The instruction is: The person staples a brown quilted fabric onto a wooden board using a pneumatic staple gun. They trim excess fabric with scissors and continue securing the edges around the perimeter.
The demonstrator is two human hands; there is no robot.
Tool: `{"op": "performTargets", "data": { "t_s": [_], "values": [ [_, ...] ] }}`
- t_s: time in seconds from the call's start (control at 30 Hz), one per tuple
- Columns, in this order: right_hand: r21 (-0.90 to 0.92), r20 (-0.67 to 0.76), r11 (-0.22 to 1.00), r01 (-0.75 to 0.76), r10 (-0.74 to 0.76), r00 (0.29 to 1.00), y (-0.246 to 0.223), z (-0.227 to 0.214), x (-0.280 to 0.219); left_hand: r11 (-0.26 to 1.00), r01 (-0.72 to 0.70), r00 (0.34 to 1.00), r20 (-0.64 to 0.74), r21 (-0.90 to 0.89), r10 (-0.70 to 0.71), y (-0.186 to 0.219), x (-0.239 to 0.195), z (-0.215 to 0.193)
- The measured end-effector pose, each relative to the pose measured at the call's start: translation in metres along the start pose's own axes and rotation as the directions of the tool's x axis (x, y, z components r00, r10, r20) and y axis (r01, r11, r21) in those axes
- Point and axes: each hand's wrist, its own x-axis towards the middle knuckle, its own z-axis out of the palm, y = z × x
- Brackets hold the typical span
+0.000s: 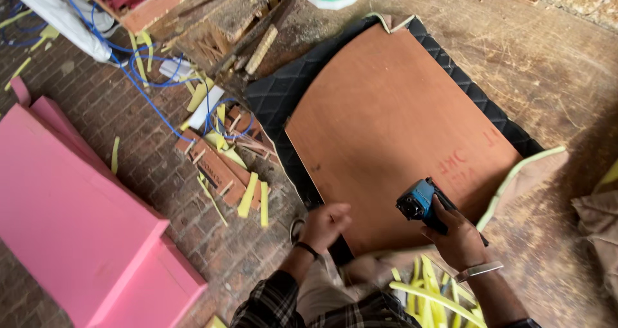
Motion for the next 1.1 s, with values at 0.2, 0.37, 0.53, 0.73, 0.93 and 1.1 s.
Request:
{"op": "performTargets", "data": {
  "t_s": [0.2,0.37,0.53,0.73,0.93,1.1],
  "values": [
    [-0.107,-0.08,0.956,-0.272,0.264,0.961,-0.052,0.066,0.07,0.897,0.295,0.843,-0.353,-0.329,-0.406,-0.083,0.139,-0.124],
    [-0.161,-0.2,0.923,-0.35,0.317,0.927,-0.085,0.098,0.094,0.764,0.535,0.793,-0.098,-0.362,-0.602,-0.073,0.166,-0.128],
    [-0.221,-0.343,0.882,-0.415,0.329,0.88,-0.058,0.103,0.095,0.839,0.533,0.845,0.129,-0.111,-0.519,-0.019,0.132,-0.097],
    [-0.169,-0.512,0.896,-0.411,0.277,0.813,0.001,0.13,0.099,0.904,0.359,0.41,0.831,0.233,-0.377,0.003,0.125,-0.13],
    [-0.261,-0.525,0.909,-0.325,0.149,0.838,-0.029,0.11,0.099,0.92,0.287,0.955,-0.154,0.268,-0.253,-0.043,0.234,-0.303],
    [-0.274,-0.719,0.936,-0.219,-0.048,0.694,-0.138,0.11,0.11,0.667,0.051,0.905,-0.317,0.744,0.284,-0.03,0.351,-0.385]
  ]
}}
